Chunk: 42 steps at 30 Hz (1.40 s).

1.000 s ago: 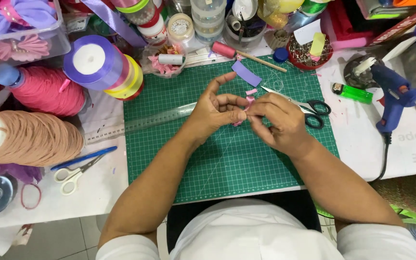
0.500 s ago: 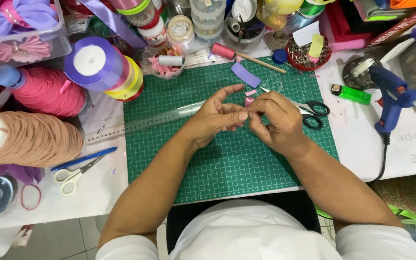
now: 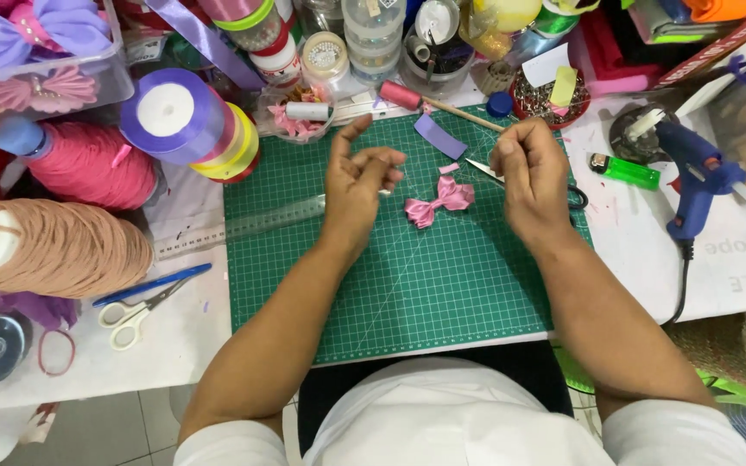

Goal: Assembling and decorating a pink ribbon bow by applying hot glue and attaching small silver charms.

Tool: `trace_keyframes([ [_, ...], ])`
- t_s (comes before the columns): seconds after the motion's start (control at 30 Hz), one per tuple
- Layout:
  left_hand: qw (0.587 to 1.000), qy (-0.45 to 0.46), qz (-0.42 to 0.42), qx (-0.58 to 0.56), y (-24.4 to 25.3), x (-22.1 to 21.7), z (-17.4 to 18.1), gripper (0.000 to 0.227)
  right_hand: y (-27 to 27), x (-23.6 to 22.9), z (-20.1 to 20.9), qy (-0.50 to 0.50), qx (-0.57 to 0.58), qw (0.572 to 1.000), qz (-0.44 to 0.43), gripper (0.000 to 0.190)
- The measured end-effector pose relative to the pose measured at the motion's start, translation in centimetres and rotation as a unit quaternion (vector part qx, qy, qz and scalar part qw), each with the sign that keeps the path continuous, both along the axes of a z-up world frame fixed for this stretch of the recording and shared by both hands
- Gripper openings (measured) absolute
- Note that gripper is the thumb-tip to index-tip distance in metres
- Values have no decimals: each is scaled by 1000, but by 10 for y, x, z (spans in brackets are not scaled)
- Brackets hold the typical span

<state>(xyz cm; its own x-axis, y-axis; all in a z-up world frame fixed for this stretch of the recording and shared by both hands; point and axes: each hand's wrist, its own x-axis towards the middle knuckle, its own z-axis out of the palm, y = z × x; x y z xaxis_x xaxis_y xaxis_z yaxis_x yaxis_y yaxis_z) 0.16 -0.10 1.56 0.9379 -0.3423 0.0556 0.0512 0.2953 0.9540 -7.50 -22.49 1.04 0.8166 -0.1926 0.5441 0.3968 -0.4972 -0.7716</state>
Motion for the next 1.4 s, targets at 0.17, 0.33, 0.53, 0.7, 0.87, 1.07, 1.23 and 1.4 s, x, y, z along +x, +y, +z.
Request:
trace_keyframes([
  [0.17, 994, -20, 104, -27, 3, 22, -5, 47, -9, 36, 2, 35, 39, 998, -26, 19],
  [0.33, 983, -24, 181, 12, -11, 48, 5, 57, -2, 94, 35, 67, -18, 995, -77, 40],
  [0.53, 972, -90, 178, 125, -21, 71, 21, 83, 24, 171, 57, 6, -241, 970, -30, 62],
  [0.7, 961, -144, 213, 105, -40, 85, -4, 89, 47, 215, 38, 101, -320, 932, -138, 77],
  [0.87, 901, -242, 230, 276, -44, 104, 2, 99, 50, 226, 34, 96, -330, 927, -150, 74],
  [1.07, 756, -345, 339, 441, -58, 149, -21, 97, 43, 235, 16, 59, -351, 927, -118, 74],
  [1.23, 766, -323, 337, 442, -59, 156, -17, 91, 41, 232, 22, 34, -367, 925, -89, 66],
  [1.4, 711, -417, 374, 425, -63, 167, -28, 88, 35, 234, 24, -9, -370, 928, -31, 55],
])
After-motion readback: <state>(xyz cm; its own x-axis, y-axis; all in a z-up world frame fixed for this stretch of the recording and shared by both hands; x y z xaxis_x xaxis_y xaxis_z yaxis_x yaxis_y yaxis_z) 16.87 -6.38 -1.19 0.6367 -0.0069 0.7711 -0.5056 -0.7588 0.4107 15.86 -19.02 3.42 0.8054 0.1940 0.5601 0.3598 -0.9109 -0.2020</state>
